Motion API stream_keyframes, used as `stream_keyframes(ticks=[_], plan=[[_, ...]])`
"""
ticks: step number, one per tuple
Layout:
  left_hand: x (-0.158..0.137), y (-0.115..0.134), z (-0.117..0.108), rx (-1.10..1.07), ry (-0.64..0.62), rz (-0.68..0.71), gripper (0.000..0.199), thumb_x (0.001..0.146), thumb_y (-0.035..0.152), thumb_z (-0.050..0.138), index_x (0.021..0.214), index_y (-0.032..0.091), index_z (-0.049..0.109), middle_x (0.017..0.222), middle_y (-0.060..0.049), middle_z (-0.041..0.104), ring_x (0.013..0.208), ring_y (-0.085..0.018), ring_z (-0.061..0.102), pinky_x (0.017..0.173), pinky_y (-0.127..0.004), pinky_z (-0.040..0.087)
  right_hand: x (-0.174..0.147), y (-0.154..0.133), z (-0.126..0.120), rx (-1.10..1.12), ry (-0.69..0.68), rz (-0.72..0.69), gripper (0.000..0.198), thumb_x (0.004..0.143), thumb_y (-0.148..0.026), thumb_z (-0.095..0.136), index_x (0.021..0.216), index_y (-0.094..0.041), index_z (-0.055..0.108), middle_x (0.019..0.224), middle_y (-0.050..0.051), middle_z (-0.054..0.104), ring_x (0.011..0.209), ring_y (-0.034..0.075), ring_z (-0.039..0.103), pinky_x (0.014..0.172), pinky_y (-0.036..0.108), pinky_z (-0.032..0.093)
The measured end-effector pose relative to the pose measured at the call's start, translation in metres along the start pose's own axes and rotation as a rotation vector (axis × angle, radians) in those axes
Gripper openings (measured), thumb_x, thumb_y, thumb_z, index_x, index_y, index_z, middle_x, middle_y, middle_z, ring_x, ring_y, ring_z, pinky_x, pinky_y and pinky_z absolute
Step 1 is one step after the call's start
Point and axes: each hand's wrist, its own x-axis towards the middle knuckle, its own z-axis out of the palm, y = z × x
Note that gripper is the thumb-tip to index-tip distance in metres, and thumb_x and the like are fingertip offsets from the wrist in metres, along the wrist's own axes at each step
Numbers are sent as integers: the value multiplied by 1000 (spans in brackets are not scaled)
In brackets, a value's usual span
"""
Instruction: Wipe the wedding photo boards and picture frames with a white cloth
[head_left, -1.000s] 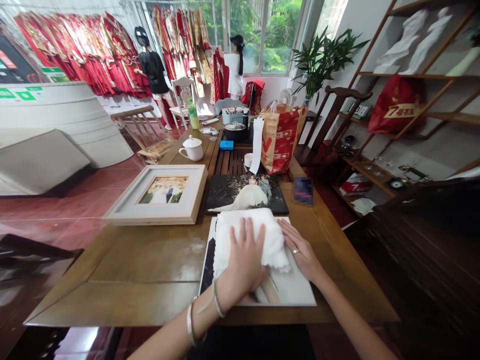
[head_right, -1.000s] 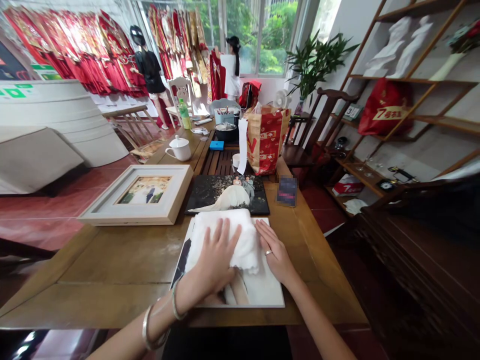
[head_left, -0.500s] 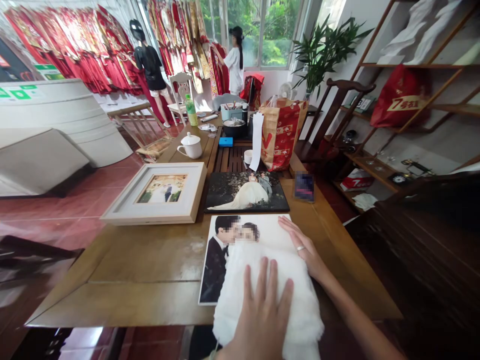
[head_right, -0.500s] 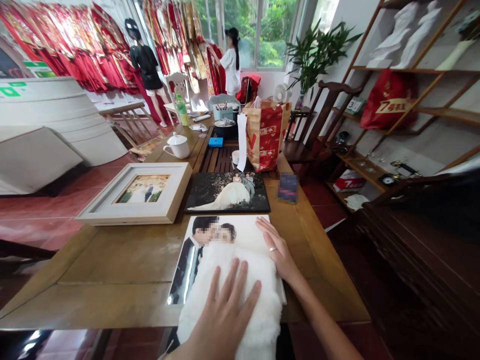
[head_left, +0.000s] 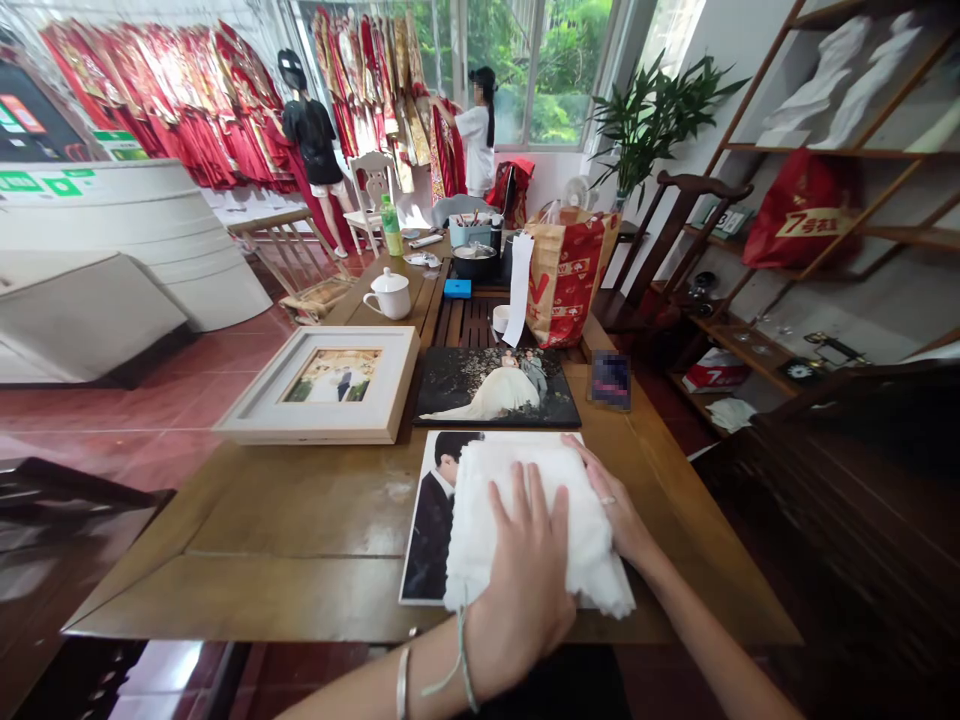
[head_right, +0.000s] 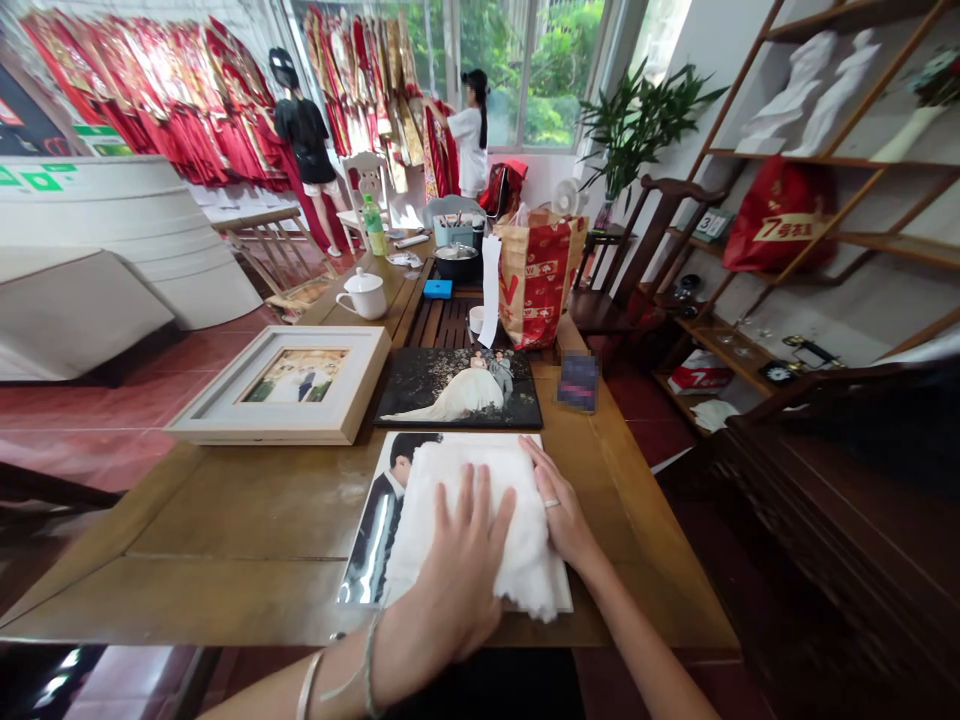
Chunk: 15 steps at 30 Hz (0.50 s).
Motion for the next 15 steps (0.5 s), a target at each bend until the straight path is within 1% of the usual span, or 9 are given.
stream_keyframes(ticks=[2, 4, 6, 7, 8, 10, 13, 15], plan=[[-18, 5, 11, -23, 10, 66, 99, 66, 51, 67, 145, 10, 23, 148, -28, 16, 135, -50, 2, 100, -74, 9, 0, -2, 0, -19, -2, -8, 46, 94, -45, 33, 134, -27, 48, 146, 2, 41, 138, 21, 30, 116, 44, 18], [-35, 4, 20, -66, -11, 139, 100, 63, 50, 68, 145, 12, 23, 149, -27, 14, 134, -50, 1, 98, -75, 8, 0, -3, 1, -43, 12, -14, 45, 94, -43, 35, 133, -27, 48, 145, 3, 43, 137, 21, 32, 116, 45, 20], [-45, -3, 21, -108, -39, 188, 98, 65, 48, 66, 146, 15, 21, 150, -25, 11, 136, -47, 0, 100, -73, 10, 0, -2, 2, -78, 25, -25, 44, 93, -42, 38, 134, -27, 48, 144, 4, 44, 136, 22, 34, 115, 46, 22], [-46, -8, 19, -118, -47, 190, 96, 67, 48, 64, 146, 16, 20, 151, -24, 9, 136, -45, 0, 102, -70, 10, 0, -1, 2, -102, 24, -35, 45, 93, -41, 40, 134, -27, 48, 144, 4, 44, 136, 23, 35, 114, 46, 23], [-44, -15, 15, -119, -51, 175, 94, 69, 48, 62, 146, 16, 19, 151, -23, 8, 137, -43, 0, 104, -68, 11, 0, -1, 2, -127, 19, -48, 45, 92, -40, 41, 135, -26, 47, 144, 5, 44, 136, 24, 35, 114, 47, 24], [-30, -27, 5, -93, -63, 104, 91, 72, 48, 59, 146, 14, 19, 151, -24, 9, 138, -42, 1, 105, -65, 13, 1, 0, 3, -170, 7, -74, 46, 91, -39, 43, 135, -26, 46, 145, 5, 43, 136, 25, 34, 114, 47, 25], [5, -42, -11, -27, -107, -13, 88, 76, 50, 58, 145, 11, 21, 149, -27, 15, 137, -43, 9, 103, -64, 20, 1, 2, 3, -193, -3, -98, 46, 92, -36, 43, 136, -27, 45, 145, 5, 42, 137, 24, 32, 113, 48, 25], [28, -48, -17, 16, -105, -67, 86, 77, 50, 58, 145, 11, 21, 148, -28, 18, 136, -43, 13, 102, -63, 24, 1, 4, 4, -182, -9, -112, 45, 92, -33, 42, 137, -27, 44, 145, 5, 42, 137, 23, 31, 113, 48, 25]])
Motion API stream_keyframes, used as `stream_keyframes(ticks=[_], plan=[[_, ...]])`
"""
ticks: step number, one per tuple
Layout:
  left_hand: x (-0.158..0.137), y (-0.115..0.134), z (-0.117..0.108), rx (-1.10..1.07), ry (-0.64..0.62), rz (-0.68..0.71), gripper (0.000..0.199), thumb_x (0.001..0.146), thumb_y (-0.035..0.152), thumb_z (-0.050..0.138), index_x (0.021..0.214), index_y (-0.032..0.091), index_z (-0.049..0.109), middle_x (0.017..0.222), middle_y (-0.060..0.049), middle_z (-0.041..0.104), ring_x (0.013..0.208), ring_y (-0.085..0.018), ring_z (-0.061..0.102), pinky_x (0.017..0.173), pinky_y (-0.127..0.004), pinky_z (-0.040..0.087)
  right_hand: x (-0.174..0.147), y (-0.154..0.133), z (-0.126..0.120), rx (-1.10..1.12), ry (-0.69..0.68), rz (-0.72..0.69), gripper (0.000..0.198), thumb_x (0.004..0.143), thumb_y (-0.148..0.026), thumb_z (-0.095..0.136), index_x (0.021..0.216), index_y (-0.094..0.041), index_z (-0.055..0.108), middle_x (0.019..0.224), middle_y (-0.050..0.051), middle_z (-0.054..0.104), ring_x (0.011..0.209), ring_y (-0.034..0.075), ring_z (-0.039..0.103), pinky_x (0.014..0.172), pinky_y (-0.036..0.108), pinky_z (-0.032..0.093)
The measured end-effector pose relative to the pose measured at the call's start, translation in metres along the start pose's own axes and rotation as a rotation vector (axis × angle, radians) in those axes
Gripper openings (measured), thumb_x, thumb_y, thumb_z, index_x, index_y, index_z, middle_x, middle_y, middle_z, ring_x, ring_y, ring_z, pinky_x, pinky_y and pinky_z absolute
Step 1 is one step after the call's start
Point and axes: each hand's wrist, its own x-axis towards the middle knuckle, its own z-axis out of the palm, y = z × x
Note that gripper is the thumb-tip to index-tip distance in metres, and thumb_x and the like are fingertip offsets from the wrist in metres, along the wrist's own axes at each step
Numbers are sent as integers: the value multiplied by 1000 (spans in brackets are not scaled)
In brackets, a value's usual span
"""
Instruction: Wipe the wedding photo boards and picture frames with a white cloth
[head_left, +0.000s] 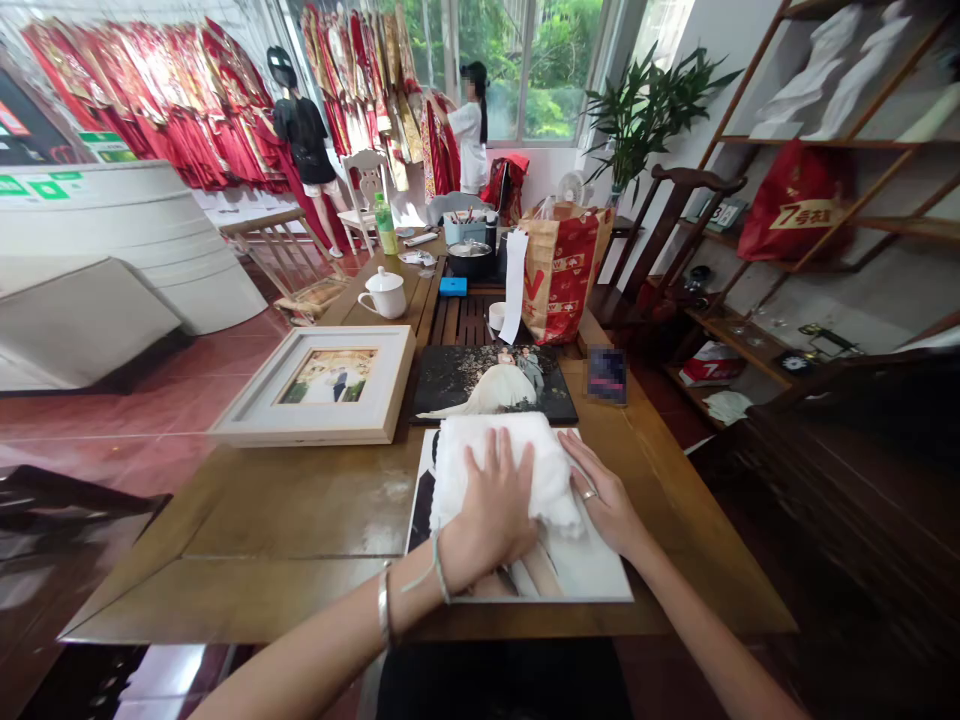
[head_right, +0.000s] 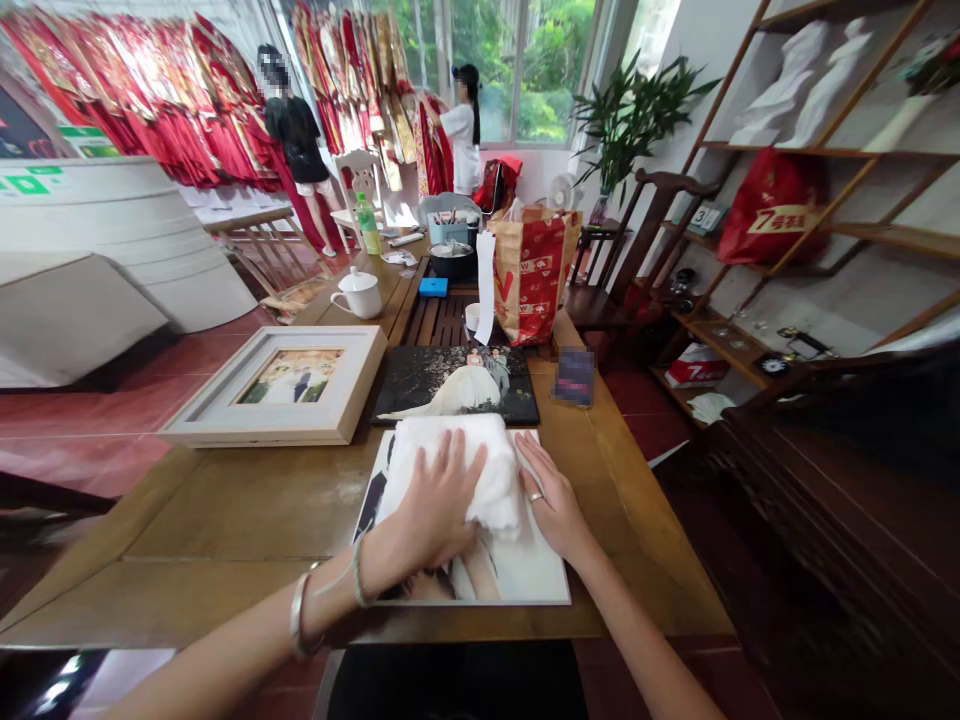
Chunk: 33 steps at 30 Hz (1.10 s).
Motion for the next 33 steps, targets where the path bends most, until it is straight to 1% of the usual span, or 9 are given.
stream_keyframes(ticks=[3, 5, 13, 16, 19, 24, 27, 30, 33], plan=[[18, -1, -1, 49, 87, -15, 86, 78, 50, 57, 145, 11, 20, 148, -27, 18, 136, -43, 13, 101, -64, 22, 0, 4, 1, 17, 9, -26, 46, 92, -29, 42, 138, -28, 43, 146, 3, 41, 137, 23, 31, 113, 47, 26], [15, 1, 4, 52, 126, 22, 88, 77, 51, 58, 145, 11, 20, 148, -28, 16, 136, -45, 11, 102, -66, 19, -1, 6, 1, 16, 18, -41, 47, 91, -26, 42, 138, -29, 42, 146, 2, 40, 137, 23, 31, 113, 46, 27], [-68, 25, 45, -1, 118, 224, 106, 63, 58, 65, 146, 12, 16, 151, -27, 6, 135, -48, -6, 102, -71, 3, 0, 2, 0, -18, -15, -45, 46, 92, -27, 41, 138, -28, 43, 145, 5, 42, 136, 24, 34, 113, 48, 27], [-79, 25, 50, -40, 111, 264, 109, 62, 59, 64, 147, 14, 12, 151, -25, 2, 136, -46, -8, 103, -69, 3, 1, 1, 0, -21, -8, -49, 44, 92, -30, 43, 135, -27, 46, 143, 6, 45, 136, 24, 35, 113, 49, 27], [-63, 17, 37, -36, 115, 198, 101, 69, 56, 60, 147, 14, 12, 152, -23, 3, 137, -43, -7, 105, -66, 8, 1, 1, 1, -21, -5, -67, 40, 93, -31, 41, 132, -27, 51, 141, 6, 47, 135, 24, 36, 112, 50, 28], [-5, 3, 6, 15, 15, 25, 89, 77, 51, 59, 145, 10, 20, 149, -27, 14, 136, -45, 10, 102, -64, 22, 1, 4, 2, -16, 1, -64, 41, 92, -30, 42, 132, -26, 51, 142, 7, 47, 135, 24, 36, 112, 50, 29], [21, 2, 3, 43, 95, -13, 88, 77, 50, 59, 145, 9, 20, 148, -29, 16, 136, -45, 12, 101, -65, 23, 2, 4, 2, -15, 4, -64, 42, 92, -29, 42, 134, -25, 49, 142, 8, 45, 135, 24, 36, 112, 50, 29], [21, 5, 8, 70, 148, -10, 93, 74, 50, 62, 145, 9, 19, 148, -29, 14, 136, -46, 11, 102, -65, 21, 2, 3, 1, -22, 13, -60, 43, 91, -29, 43, 134, -25, 49, 142, 8, 46, 134, 25, 37, 111, 49, 30], [-6, 11, 15, 77, 119, 26, 99, 70, 53, 65, 145, 8, 19, 148, -29, 13, 135, -47, 10, 101, -66, 22, 1, 2, 1, -36, 7, -67, 42, 92, -29, 42, 133, -25, 49, 141, 8, 47, 134, 24, 38, 111, 49, 30]])
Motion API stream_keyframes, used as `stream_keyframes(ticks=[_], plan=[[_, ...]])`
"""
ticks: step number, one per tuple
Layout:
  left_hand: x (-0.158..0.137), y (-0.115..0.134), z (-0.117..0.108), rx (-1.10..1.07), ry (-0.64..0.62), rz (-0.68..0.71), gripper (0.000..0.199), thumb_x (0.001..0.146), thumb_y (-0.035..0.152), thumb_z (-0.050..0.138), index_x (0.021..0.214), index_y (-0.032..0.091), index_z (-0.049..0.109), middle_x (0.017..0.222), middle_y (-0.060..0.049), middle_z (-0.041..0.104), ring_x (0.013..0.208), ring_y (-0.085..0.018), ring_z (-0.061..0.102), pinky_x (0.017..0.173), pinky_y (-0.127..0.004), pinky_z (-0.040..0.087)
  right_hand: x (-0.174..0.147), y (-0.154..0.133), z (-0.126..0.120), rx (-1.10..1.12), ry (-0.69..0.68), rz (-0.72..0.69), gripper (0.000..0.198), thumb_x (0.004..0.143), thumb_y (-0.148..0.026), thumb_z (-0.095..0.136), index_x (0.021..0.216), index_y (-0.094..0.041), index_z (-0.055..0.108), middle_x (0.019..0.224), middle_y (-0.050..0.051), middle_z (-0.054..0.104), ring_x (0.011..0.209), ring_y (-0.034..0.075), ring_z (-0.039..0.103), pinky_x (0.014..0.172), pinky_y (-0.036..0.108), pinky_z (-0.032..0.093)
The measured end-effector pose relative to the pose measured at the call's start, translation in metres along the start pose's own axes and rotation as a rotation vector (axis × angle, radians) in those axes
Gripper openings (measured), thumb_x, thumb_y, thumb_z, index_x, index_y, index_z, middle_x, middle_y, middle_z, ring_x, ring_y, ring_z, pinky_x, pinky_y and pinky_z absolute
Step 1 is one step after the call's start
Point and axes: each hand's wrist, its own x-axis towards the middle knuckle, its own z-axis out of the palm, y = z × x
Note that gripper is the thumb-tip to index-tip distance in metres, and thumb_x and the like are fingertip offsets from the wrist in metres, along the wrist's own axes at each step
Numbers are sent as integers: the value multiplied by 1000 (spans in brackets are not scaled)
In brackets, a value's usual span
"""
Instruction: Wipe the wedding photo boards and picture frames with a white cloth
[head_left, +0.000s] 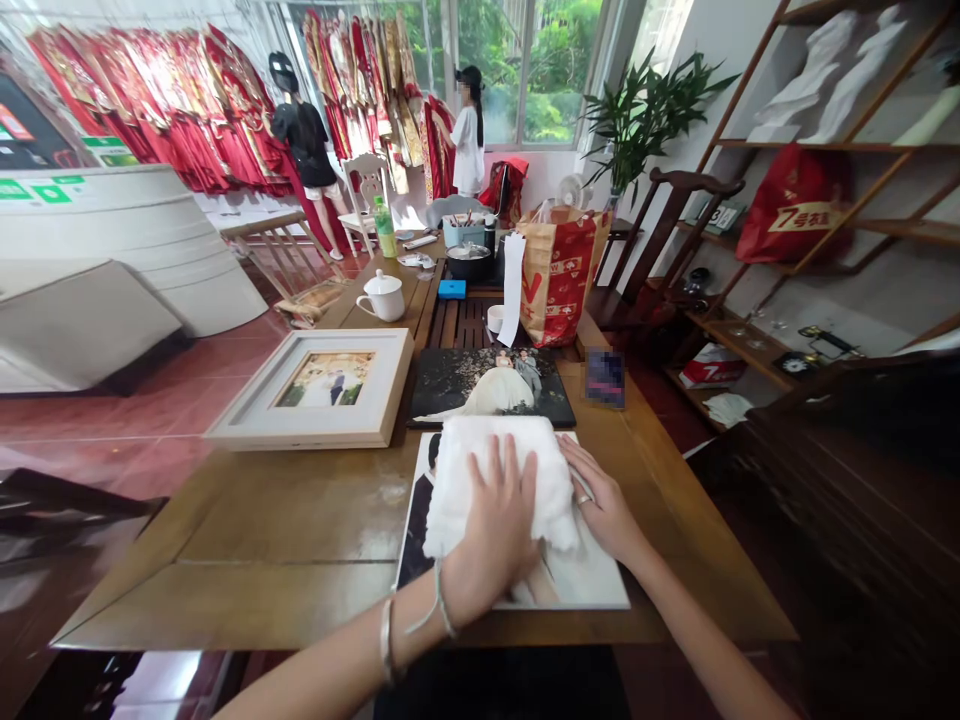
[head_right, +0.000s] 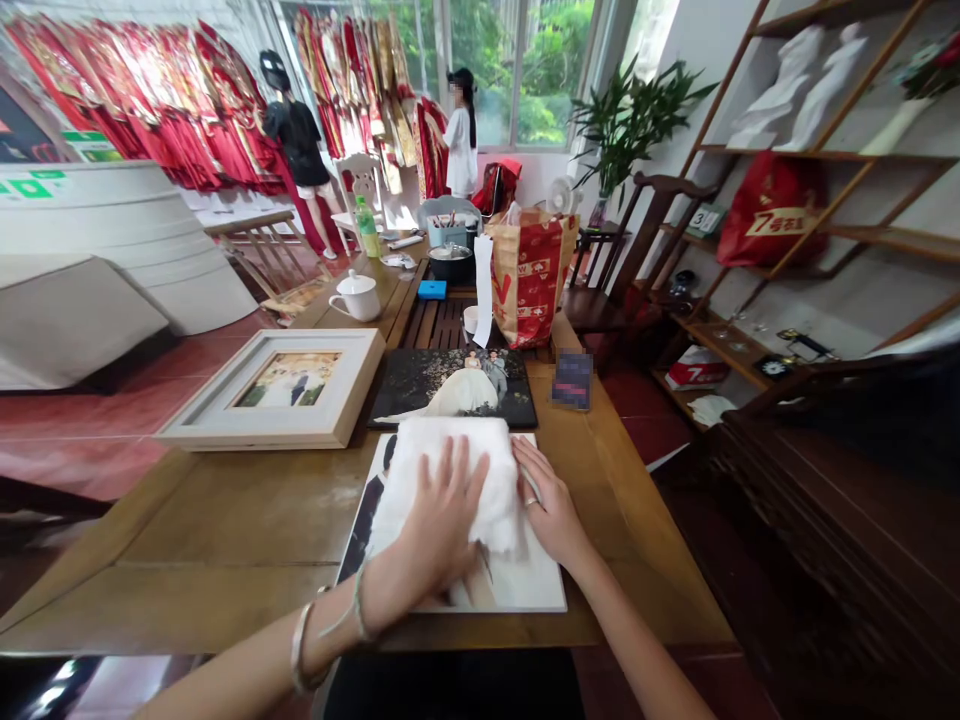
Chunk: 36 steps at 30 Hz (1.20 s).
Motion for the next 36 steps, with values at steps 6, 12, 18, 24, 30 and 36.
stream_keyframes(ticks=[6, 12, 18, 24, 30, 36], plan=[[-74, 17, 13, -33, 40, 114, 104, 64, 59, 65, 145, 10, 23, 149, -27, 14, 135, -48, 9, 101, -68, 19, -1, -1, -1, -37, -18, 11, 41, 93, -33, 42, 132, -26, 50, 142, 7, 47, 134, 24, 37, 112, 50, 29], [-48, 9, 2, -19, -34, 31, 98, 71, 58, 61, 146, 13, 19, 150, -24, 11, 138, -42, 7, 104, -62, 21, -1, -1, -1, -37, -6, 17, 40, 92, -33, 42, 130, -25, 52, 141, 8, 48, 134, 24, 38, 111, 50, 30], [25, -10, -7, -47, -31, -57, 89, 78, 52, 58, 146, 11, 19, 150, -25, 14, 137, -43, 12, 103, -61, 23, 0, -1, 0, 0, 8, -1, 42, 91, -28, 43, 133, -26, 49, 141, 8, 47, 134, 24, 37, 111, 50, 30], [15, -11, 1, -99, -29, -5, 90, 75, 47, 61, 146, 13, 16, 152, -22, 9, 138, -42, 5, 106, -62, 16, -1, 0, 0, 1, 16, 3, 42, 92, -29, 44, 132, -26, 50, 141, 8, 47, 133, 25, 39, 111, 49, 30], [-64, 1, 20, -194, -103, 135, 107, 66, 56, 64, 147, 16, 8, 152, -21, -3, 136, -43, -12, 105, -67, 4, -2, -1, -1, -30, -11, 0, 41, 92, -32, 43, 132, -27, 50, 141, 7, 47, 134, 25, 38, 111, 51, 29], [-79, -25, 11, -280, -173, 254, 98, 70, 42, 61, 147, 27, 3, 155, -10, -3, 140, -32, -8, 110, -55, 6, -1, 0, -1, -43, -10, 1, 40, 92, -31, 42, 132, -27, 50, 142, 6, 46, 134, 24, 38, 111, 51, 29]])
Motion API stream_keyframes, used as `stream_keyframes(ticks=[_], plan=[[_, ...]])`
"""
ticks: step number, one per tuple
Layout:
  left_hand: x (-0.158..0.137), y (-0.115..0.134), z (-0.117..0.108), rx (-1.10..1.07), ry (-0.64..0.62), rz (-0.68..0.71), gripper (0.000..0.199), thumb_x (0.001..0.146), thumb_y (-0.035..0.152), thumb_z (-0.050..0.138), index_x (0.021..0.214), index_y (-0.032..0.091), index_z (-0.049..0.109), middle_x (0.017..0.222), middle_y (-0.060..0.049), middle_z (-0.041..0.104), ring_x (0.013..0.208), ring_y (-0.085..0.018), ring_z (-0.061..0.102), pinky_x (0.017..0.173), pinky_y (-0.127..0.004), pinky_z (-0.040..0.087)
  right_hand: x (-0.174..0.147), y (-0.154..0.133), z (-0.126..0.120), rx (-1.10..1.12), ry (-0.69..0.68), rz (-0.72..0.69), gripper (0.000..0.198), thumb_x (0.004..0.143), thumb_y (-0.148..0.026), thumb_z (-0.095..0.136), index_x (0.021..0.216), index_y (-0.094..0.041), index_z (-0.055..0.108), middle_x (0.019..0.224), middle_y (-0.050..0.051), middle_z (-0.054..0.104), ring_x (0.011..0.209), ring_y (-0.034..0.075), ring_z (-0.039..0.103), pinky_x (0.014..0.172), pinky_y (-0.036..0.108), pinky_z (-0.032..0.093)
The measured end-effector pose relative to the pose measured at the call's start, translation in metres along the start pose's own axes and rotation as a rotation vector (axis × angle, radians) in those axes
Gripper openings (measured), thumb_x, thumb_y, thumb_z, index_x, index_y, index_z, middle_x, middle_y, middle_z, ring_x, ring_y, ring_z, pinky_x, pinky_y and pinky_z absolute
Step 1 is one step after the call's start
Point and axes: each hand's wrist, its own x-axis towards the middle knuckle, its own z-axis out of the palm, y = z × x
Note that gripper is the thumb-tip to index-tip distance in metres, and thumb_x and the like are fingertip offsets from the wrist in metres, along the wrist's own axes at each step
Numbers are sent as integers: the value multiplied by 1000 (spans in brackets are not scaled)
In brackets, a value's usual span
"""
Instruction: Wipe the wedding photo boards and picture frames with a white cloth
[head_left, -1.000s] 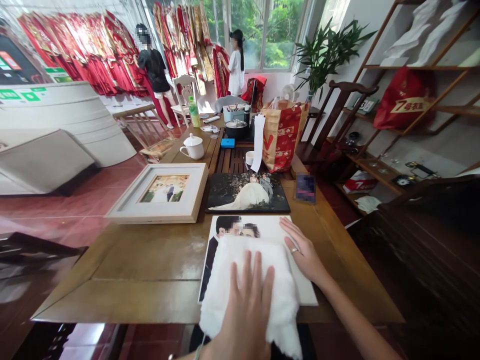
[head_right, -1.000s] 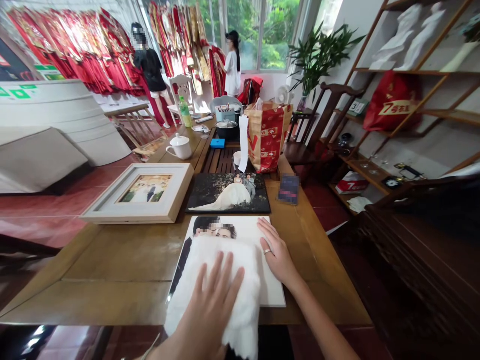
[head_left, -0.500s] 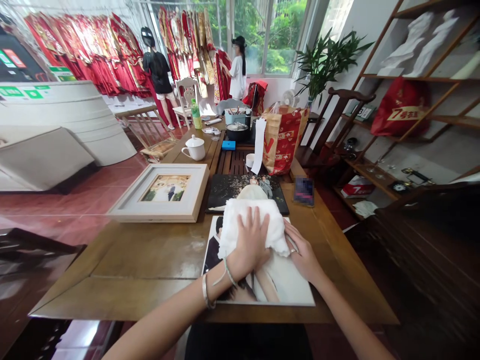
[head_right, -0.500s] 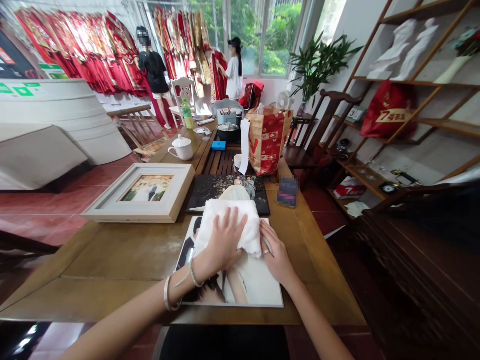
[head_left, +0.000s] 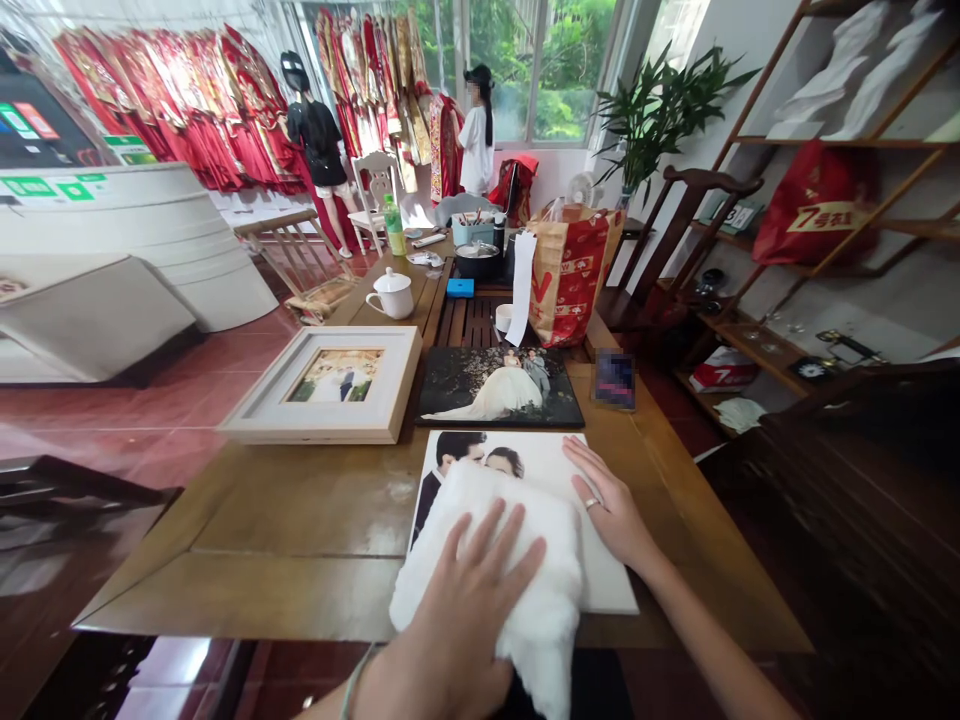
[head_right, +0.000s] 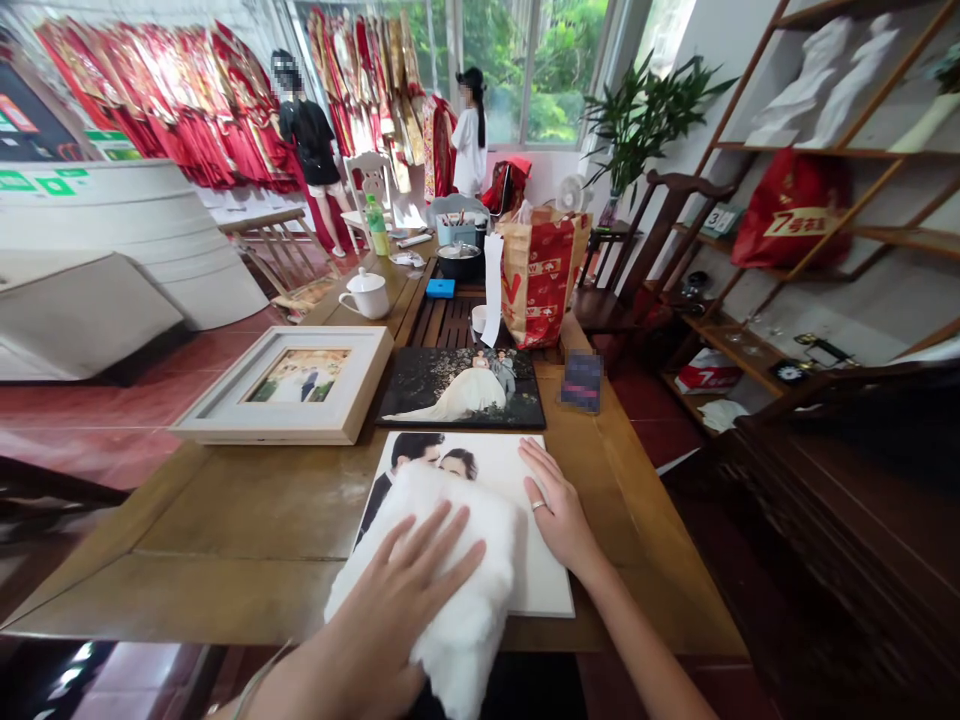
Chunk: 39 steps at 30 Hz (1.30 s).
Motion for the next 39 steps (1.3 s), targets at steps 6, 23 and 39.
stream_keyframes(ticks=[6, 23, 39], plan=[[59, -25, -21, 53, 141, -141, 86, 73, 35, 58, 147, 23, 15, 154, -14, 8, 140, -33, 1, 108, -55, 14, 1, 0, 1, 28, 10, 0, 40, 92, -33, 44, 131, -27, 51, 141, 7, 47, 133, 25, 38, 111, 51, 31], [11, 9, -1, 73, -57, -127, 105, 65, 42, 65, 147, 22, 4, 153, -17, -5, 138, -40, -5, 105, -62, 17, 0, 2, 2, -12, 15, -9, 41, 92, -31, 42, 132, -28, 50, 140, 6, 48, 134, 25, 38, 111, 52, 30], [54, -32, -18, 76, 188, -224, 89, 72, 32, 59, 147, 22, 12, 154, -17, 4, 140, -35, -1, 106, -55, 16, 1, 0, 1, 22, 6, 16, 40, 92, -34, 44, 131, -26, 52, 141, 8, 47, 134, 25, 38, 111, 52, 30]])
